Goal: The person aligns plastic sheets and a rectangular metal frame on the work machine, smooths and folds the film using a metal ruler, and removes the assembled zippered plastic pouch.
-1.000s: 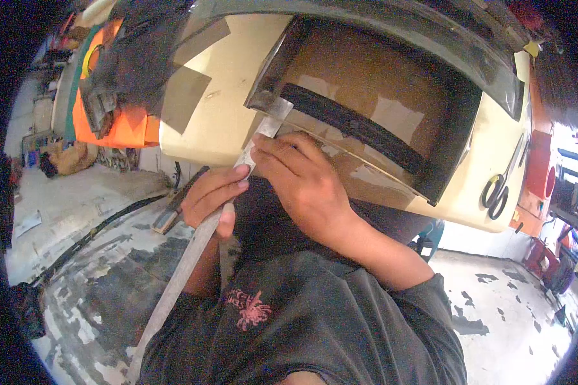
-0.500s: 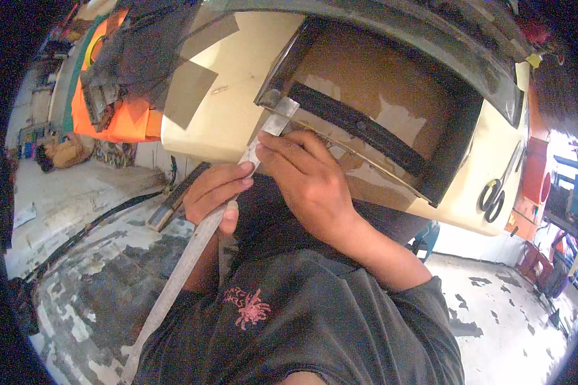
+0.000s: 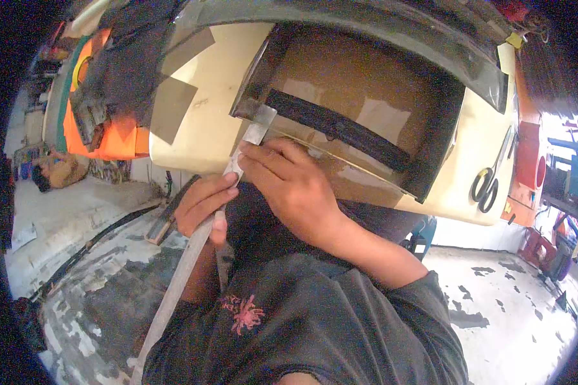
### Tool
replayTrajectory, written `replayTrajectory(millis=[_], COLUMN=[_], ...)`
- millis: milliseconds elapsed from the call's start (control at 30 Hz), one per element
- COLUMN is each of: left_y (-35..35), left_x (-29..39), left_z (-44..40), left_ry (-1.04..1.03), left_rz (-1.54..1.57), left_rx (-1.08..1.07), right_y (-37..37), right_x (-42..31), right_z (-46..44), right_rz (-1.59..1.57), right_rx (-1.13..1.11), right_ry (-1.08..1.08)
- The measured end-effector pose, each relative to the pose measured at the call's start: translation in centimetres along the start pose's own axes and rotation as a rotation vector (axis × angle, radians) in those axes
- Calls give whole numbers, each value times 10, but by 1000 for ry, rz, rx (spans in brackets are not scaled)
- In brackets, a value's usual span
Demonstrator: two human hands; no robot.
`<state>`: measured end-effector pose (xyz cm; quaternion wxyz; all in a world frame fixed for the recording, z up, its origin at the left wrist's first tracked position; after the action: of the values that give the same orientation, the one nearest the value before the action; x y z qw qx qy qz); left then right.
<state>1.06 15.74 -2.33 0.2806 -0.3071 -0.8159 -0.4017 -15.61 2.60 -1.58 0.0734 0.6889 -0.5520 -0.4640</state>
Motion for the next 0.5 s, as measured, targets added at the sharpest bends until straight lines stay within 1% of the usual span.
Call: replayTrajectory(millis=[133,367,467,500], left_y=[0,0,2,3], left_x=[1,-2,1,2], left_z=[0,2,1,2], left_ry=[21,-2,-3,24], left_rz=[0,0,1,-5], left_rx=[7,23,17,-10], right_y=[0,1,0,0], right_x=[0,-1,0,0], right_z=[0,0,1,1], right_rz=[-20,-30,-29,-31], right_rx=[7,-15,-20,-23], right_ry=[-2,-15,-13,-17])
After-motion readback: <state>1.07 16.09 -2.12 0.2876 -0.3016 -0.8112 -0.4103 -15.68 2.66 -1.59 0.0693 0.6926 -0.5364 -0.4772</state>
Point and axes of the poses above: each hand's wrist, its own z-axis away from the middle knuckle, its own y-axis out of the back of the hand, x = y × z, the point moved 2 cm from there along -z, towards the middle knuckle, and after that the axes turned 6 degrees about y, right-handed, at the moved point
